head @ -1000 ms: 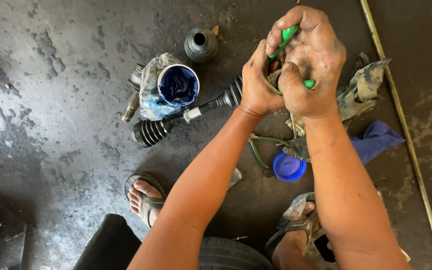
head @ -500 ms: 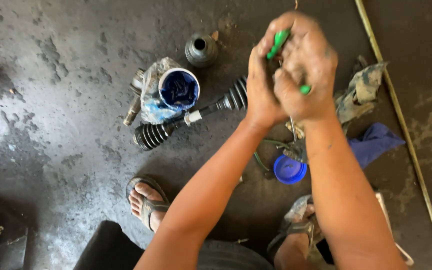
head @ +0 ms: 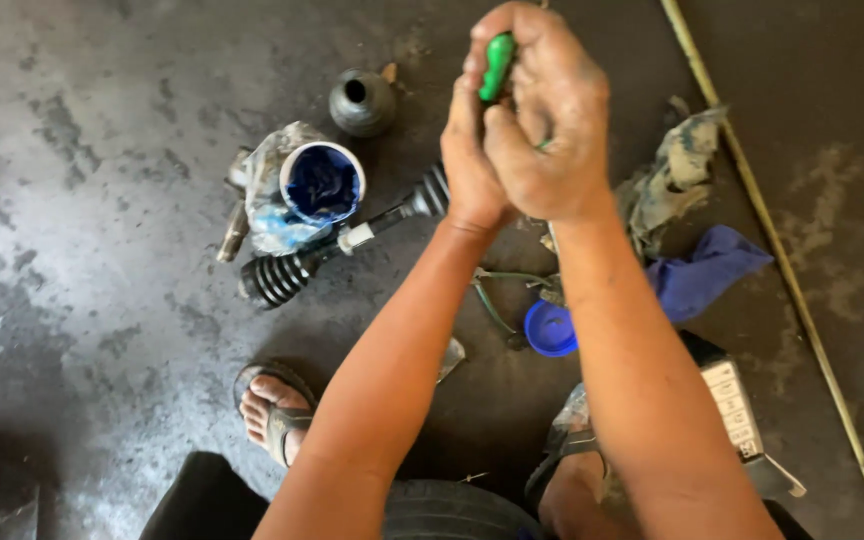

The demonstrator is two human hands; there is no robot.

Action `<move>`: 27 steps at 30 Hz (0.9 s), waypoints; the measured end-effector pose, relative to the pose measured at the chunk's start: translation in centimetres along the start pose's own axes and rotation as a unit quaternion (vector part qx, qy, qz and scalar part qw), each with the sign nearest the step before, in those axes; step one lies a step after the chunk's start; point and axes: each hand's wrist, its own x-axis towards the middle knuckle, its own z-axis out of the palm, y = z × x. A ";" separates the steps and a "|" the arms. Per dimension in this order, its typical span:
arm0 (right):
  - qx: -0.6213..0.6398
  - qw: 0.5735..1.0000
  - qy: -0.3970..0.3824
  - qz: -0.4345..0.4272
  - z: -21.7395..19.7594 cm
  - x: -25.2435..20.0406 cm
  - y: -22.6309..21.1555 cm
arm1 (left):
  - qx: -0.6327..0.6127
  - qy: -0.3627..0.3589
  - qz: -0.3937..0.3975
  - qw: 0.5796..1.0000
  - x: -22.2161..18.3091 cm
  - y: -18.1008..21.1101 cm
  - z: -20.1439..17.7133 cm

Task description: The person sits on the workshop floor assembling a driveshaft with a CV joint. They fit a new rubber boot over the joint, use pliers to secure it, tap components with a punch, and wipe the assembly with a blue cloth.

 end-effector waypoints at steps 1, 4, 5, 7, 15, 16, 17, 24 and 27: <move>-0.008 1.000 0.003 0.002 0.1 0.2 -0.1 | 0.004 0.004 -0.003 1.000 0.2 -0.2 0.0; -0.001 1.000 0.019 -0.004 0.2 0.0 -0.2 | -0.001 -0.006 -0.007 1.000 0.1 -1.4 0.1; -0.005 1.000 0.020 -0.007 0.2 -0.1 -0.3 | -0.005 -0.007 -0.004 1.000 -0.1 -1.2 0.1; 0.004 0.999 0.030 0.014 0.2 0.1 -0.3 | -0.005 -0.018 0.017 1.000 0.2 -0.9 -0.2; 0.010 0.999 0.039 0.005 0.4 -0.1 -0.2 | -0.014 -0.016 -0.003 1.000 0.5 0.2 -0.2; 0.006 0.999 0.040 0.003 0.3 0.0 -0.2 | -0.005 -0.012 0.012 1.000 0.7 0.1 -0.1; 0.007 0.999 0.039 0.002 0.4 0.1 -0.3 | -0.004 -0.012 0.013 1.000 0.7 0.0 -0.2; 0.006 0.999 0.047 0.012 0.6 0.1 -0.4 | -0.028 -0.021 -0.015 0.999 0.6 -0.4 -0.3; 0.001 0.999 0.047 0.012 0.7 0.2 -0.4 | -0.077 -0.025 -0.067 0.994 0.9 0.1 -0.5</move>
